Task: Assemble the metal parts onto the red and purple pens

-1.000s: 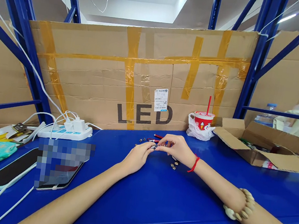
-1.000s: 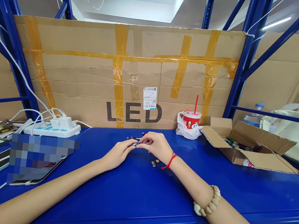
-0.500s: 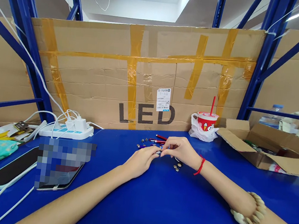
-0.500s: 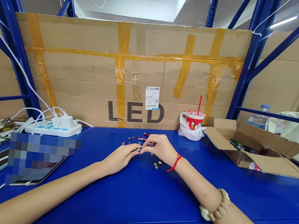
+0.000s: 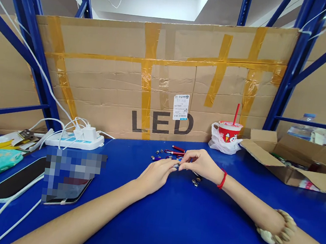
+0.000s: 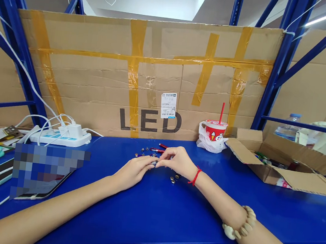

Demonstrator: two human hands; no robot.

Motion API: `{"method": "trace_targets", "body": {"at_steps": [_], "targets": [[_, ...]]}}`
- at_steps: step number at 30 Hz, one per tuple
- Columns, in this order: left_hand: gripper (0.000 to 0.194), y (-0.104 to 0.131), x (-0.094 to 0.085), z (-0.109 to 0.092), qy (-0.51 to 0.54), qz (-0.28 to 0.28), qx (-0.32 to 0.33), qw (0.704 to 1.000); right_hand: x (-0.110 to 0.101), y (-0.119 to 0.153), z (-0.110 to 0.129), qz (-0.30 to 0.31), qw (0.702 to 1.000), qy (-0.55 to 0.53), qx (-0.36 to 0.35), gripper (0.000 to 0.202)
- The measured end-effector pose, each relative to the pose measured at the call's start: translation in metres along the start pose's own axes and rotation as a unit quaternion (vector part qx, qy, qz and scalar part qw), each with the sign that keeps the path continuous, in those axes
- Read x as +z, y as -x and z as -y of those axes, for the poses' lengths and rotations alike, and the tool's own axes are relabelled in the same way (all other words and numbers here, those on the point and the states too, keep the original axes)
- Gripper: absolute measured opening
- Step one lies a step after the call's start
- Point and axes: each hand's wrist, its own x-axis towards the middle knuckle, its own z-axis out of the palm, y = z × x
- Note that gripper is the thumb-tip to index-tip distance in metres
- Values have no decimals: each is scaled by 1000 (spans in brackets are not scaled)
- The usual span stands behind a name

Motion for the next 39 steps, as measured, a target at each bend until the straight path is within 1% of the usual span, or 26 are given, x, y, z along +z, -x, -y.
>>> {"method": "trace_targets", "body": {"at_steps": [2,3,7,12,14,15,18,20,23,28,31,36,37,39], "targets": [[30,0,0,1,5,-5,0,1000,0,1,3,-10,1000,13,-5,26],[30,0,0,1,6,-7,1,1000,0,1,4,-8,1000,14,3,27],[30,0,1,0,2,-25,2,1000,0,2,7,10,997,-17,69,32],[28,1,1,-2,-6,-48,-8,999,5,2,9,12,993,-48,108,37],[27,1,1,-1,-4,-49,-3,999,11,2,9,43,989,-75,123,39],[28,1,1,-1,-2,-50,3,999,15,2,8,69,985,-88,129,39],[31,0,0,-3,8,-43,6,999,26,3,9,144,979,-89,112,37],[33,-1,-1,-5,20,-41,-12,999,30,3,10,152,981,-79,94,36],[31,-2,0,-7,43,-51,-40,997,29,2,10,135,986,-57,84,39],[27,-6,5,-3,71,-76,-79,991,23,0,5,103,991,-29,82,42],[25,-7,6,-1,89,-99,-102,986,18,-1,0,58,996,-2,74,40],[22,-9,6,1,97,-117,-131,980,9,-2,-2,-46,997,42,48,36],[22,-9,7,1,101,-118,-134,979,7,-2,-1,-59,997,37,40,36],[23,-9,7,1,106,-117,-138,978,6,-3,1,-64,997,17,24,38]]}}
